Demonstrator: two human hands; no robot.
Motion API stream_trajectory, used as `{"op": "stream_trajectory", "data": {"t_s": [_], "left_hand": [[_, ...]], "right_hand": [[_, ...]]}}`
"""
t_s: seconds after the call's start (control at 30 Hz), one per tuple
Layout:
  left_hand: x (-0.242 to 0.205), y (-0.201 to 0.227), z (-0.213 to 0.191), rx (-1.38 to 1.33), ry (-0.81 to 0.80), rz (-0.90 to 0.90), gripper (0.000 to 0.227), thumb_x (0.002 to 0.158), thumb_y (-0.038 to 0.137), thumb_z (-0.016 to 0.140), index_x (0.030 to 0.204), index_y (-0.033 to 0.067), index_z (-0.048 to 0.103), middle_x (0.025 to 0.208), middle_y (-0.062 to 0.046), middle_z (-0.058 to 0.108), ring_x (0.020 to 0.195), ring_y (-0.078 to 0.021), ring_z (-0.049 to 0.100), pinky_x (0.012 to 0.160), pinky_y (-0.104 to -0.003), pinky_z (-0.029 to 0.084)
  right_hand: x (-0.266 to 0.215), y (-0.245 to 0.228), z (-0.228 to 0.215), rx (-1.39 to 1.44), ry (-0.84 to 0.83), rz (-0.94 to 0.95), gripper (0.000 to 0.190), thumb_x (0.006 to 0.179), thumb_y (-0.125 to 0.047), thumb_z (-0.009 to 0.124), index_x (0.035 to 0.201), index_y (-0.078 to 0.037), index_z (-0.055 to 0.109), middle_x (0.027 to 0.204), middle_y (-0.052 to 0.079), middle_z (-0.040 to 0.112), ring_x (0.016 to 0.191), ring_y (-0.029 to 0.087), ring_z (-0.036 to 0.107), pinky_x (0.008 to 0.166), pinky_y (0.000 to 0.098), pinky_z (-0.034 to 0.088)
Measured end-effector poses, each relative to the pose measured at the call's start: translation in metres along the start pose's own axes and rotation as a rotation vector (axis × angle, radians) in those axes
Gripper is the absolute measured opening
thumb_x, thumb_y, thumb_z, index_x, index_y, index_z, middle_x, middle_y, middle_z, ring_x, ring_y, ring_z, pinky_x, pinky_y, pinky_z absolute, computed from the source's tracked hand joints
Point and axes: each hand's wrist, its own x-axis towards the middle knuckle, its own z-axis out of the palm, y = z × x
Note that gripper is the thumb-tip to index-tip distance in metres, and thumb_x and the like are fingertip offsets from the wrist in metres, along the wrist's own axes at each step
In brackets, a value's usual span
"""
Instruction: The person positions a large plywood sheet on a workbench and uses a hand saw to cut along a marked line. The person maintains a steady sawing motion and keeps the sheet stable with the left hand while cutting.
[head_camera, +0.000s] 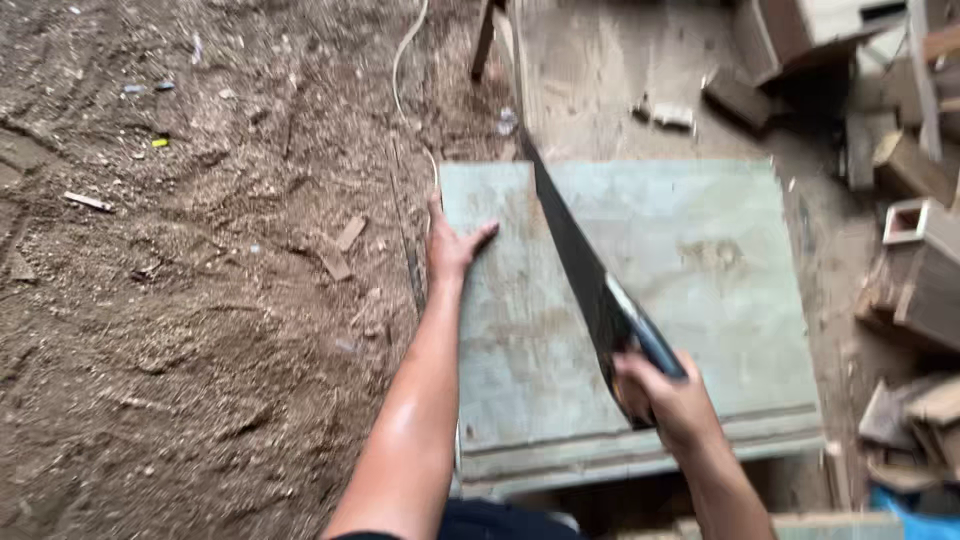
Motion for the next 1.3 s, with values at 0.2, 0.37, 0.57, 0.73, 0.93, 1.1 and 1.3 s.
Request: {"op": "stream_trajectory", "data": {"t_s": [0.2, 0.37, 0.57, 0.73, 0.93, 1.1, 1.3], "left_hand": [[0.004, 0.017, -0.004, 0.029, -0.092, -0.152, 0.11, 0.071, 0.038, 0.096, 0.154, 0.024, 0.024, 0.124, -0.018, 0.072, 0.111, -0.0319, 0.071, 0.093, -0.042, 0.056], [-0.013, 0.019, 0.005, -0.191, -0.049, 0.02, 0.113, 0.072, 0.035, 0.092, 0.156, 0.0248, 0.017, 0.131, -0.02, 0.068, 0.112, -0.0312, 0.072, 0.092, -0.042, 0.059], [-0.017, 0.022, 0.001, -0.012, -0.065, -0.138, 0.106, 0.074, 0.039, 0.092, 0.154, 0.0277, 0.024, 0.129, -0.018, 0.071, 0.109, -0.0304, 0.073, 0.089, -0.042, 0.06], [-0.009, 0.022, -0.008, -0.068, -0.068, -0.093, 0.106, 0.074, 0.037, 0.092, 0.156, 0.023, 0.027, 0.127, -0.017, 0.074, 0.112, -0.0285, 0.074, 0.095, -0.04, 0.058], [0.0, 0.016, -0.003, -0.066, -0.036, 0.065, 0.106, 0.075, 0.035, 0.095, 0.156, 0.0152, 0.028, 0.132, -0.019, 0.07, 0.118, -0.031, 0.069, 0.1, -0.042, 0.054], [-0.015, 0.016, 0.002, -0.026, -0.108, -0.195, 0.111, 0.072, 0.039, 0.089, 0.159, 0.0193, 0.023, 0.128, -0.017, 0.072, 0.112, -0.0291, 0.073, 0.097, -0.04, 0.058], [-0.012, 0.02, -0.004, -0.2, -0.11, 0.064, 0.103, 0.077, 0.028, 0.093, 0.156, 0.0169, 0.027, 0.137, -0.022, 0.066, 0.122, -0.0337, 0.067, 0.103, -0.043, 0.055]], "right_hand": [[0.145, -0.001, 0.041, 0.117, -0.083, -0.07, 0.024, 0.09, -0.007, 0.066, 0.069, -0.009, 0.054, 0.053, -0.003, 0.044, 0.041, 0.009, 0.037, 0.04, 0.0299, 0.028], [0.012, 0.04, -0.006, 0.075, -0.046, -0.027, 0.023, 0.093, -0.016, 0.07, 0.076, -0.01, 0.057, 0.055, -0.004, 0.048, 0.045, 0.007, 0.042, 0.041, 0.0277, 0.031], [0.019, 0.055, 0.004, 0.064, -0.026, -0.053, 0.031, 0.091, -0.013, 0.072, 0.069, -0.009, 0.051, 0.052, -0.002, 0.048, 0.043, 0.008, 0.041, 0.041, 0.0283, 0.029], [0.119, 0.023, 0.041, 0.023, -0.029, -0.087, 0.027, 0.091, -0.012, 0.068, 0.067, -0.008, 0.056, 0.052, -0.003, 0.048, 0.04, 0.009, 0.041, 0.038, 0.03, 0.029], [-0.016, 0.06, -0.002, -0.115, -0.003, -0.123, 0.022, 0.087, -0.012, 0.071, 0.068, -0.007, 0.059, 0.052, -0.004, 0.052, 0.044, 0.006, 0.047, 0.04, 0.0267, 0.037], [0.065, 0.065, 0.033, -0.108, -0.001, -0.157, 0.032, 0.09, -0.016, 0.071, 0.063, -0.007, 0.057, 0.051, -0.004, 0.05, 0.041, 0.008, 0.045, 0.039, 0.0288, 0.034], [0.018, 0.095, 0.022, -0.27, 0.081, -0.284, 0.022, 0.088, -0.019, 0.072, 0.073, -0.005, 0.065, 0.056, -0.002, 0.053, 0.051, 0.008, 0.05, 0.046, 0.0299, 0.041]]}}
